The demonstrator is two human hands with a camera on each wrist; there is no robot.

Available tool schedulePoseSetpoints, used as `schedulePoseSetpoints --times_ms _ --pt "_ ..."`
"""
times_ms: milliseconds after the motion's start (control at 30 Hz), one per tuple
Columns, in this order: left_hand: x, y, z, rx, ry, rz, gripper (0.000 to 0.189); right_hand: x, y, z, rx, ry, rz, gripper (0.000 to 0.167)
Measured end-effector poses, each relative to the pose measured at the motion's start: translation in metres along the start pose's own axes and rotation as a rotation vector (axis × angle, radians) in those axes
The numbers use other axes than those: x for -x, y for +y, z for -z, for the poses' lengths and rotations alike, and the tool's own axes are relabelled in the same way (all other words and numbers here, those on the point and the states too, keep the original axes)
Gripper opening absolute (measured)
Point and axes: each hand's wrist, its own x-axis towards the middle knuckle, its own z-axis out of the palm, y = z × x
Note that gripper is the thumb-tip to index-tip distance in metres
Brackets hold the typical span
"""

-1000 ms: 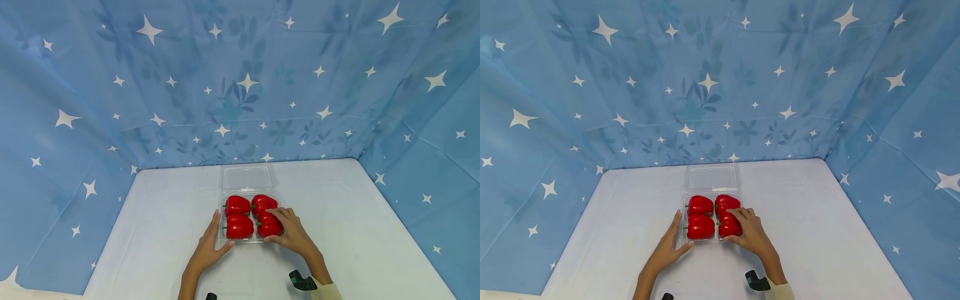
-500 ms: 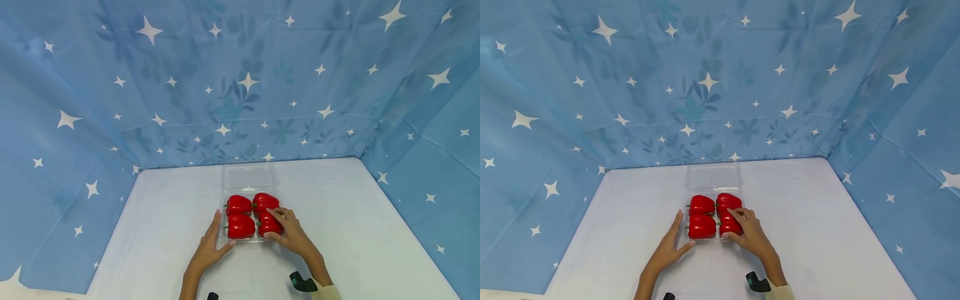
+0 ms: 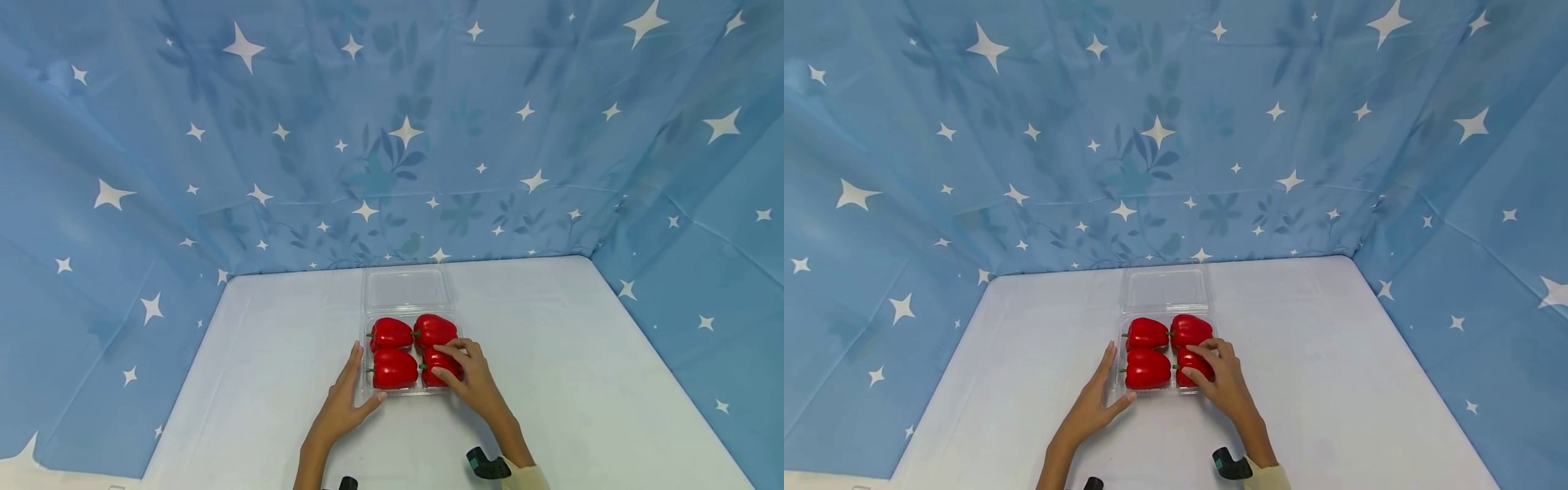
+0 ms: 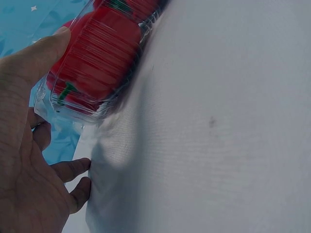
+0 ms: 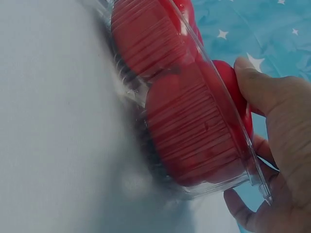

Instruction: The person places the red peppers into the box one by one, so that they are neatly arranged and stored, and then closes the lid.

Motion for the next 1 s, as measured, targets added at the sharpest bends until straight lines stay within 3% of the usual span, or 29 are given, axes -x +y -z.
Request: schedulePoseSetpoints --times_ms 300,600,1000 --pt "-0.0013 0.0018 0.0016 -0.001 0.003 -0.002 0.096 0.0019 0.0029 -0.0019 0.003 0.011 0.002 0.045" --pt "-0.0002 -0.0001 0.0017 0.007 0.005 -0.006 0.097 0.0055 0.0049 -0.0034 -0.075 0.032 0.002 0.04" --pt "0.0007 -0.0001 0.001 0.005 -0.004 -0.003 0.096 0.0077 0.0017 -0.0029 -0.063 0.052 -0.003 0.041"
